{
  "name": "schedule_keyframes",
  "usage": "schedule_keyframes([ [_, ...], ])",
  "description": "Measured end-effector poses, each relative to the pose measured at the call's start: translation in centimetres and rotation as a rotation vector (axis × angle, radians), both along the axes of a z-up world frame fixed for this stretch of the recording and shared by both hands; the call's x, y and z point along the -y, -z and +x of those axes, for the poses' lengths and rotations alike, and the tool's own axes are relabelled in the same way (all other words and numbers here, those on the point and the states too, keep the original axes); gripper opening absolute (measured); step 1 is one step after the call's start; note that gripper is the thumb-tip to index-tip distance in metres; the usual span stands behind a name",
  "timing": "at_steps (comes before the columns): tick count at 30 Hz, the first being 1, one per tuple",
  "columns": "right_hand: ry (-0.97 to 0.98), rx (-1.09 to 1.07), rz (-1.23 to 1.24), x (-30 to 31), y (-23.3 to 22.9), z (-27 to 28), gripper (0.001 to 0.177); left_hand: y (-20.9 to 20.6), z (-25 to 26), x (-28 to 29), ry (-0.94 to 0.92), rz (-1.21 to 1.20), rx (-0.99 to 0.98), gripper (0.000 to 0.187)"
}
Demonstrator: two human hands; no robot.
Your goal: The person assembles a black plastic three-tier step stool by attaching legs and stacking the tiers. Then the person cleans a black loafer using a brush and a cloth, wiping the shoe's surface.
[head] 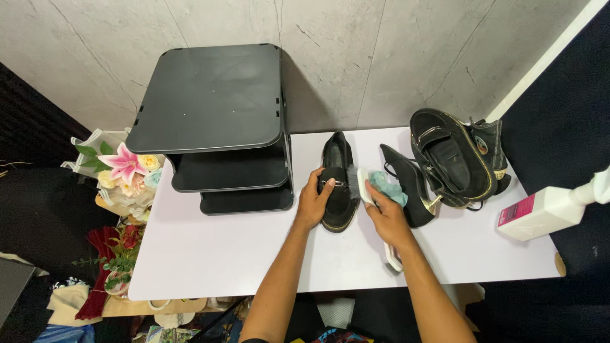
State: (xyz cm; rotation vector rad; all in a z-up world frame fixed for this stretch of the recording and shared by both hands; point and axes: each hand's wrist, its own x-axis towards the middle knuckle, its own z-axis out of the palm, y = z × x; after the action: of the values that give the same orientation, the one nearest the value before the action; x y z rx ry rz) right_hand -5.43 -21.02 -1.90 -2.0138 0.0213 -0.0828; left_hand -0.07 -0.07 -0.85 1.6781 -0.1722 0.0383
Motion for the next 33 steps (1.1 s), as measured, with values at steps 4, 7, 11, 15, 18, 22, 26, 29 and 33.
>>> schedule_keyframes([
  [4, -0.051, 0.262, -0.282, -0.5, -0.9, 0.6, 0.054, 0.0, 0.5, -0.1, -0.003, 0.004, -0.015, 0.045],
  [7, 0.003, 0.196, -0.3, -1.2, -1.9, 3.7, 0.055, -0.1, 0.8, -0.1, 0.014, -0.014, 0.009, 0.044],
  [11, 0.132, 0.287, -0.268, -1.4, -3.1, 7.4, 0.055, 0.3, 0.4, -0.1, 0.027, -0.019, -0.023, 0.043],
  [15, 0.037, 0.153, -0.303, -1.1, -3.6, 8.6, 0.056, 0.3, 0.6, -0.1, 0.028, -0.046, 0.009, 0.042],
  [18, -0.126, 0.167, -0.444, -0.8, -3.3, 6.2, 0.056, 0.3, 0.5, 0.0, 0.021, -0.047, 0.028, 0.042],
  [22, -0.281, 0.196, -0.414, 1.3, -4.8, 3.0, 0.055, 0.1, 0.5, -0.2, 0.029, -0.023, -0.026, 0.041],
  [26, -0.046, 0.187, -0.394, 0.9, -6.1, 3.9, 0.054, -0.1, 0.7, -0.3, 0.04, -0.029, -0.057, 0.042],
  [29, -0.038, 0.231, -0.458, -0.8, -5.7, 5.9, 0.055, -0.1, 0.4, -0.3, 0.023, -0.014, 0.016, 0.041],
  [33, -0.02, 0.23, -0.612, -2.0, -3.4, 7.9, 0.059, -0.1, 0.7, -0.4, 0.026, -0.026, 0.019, 0.041],
])
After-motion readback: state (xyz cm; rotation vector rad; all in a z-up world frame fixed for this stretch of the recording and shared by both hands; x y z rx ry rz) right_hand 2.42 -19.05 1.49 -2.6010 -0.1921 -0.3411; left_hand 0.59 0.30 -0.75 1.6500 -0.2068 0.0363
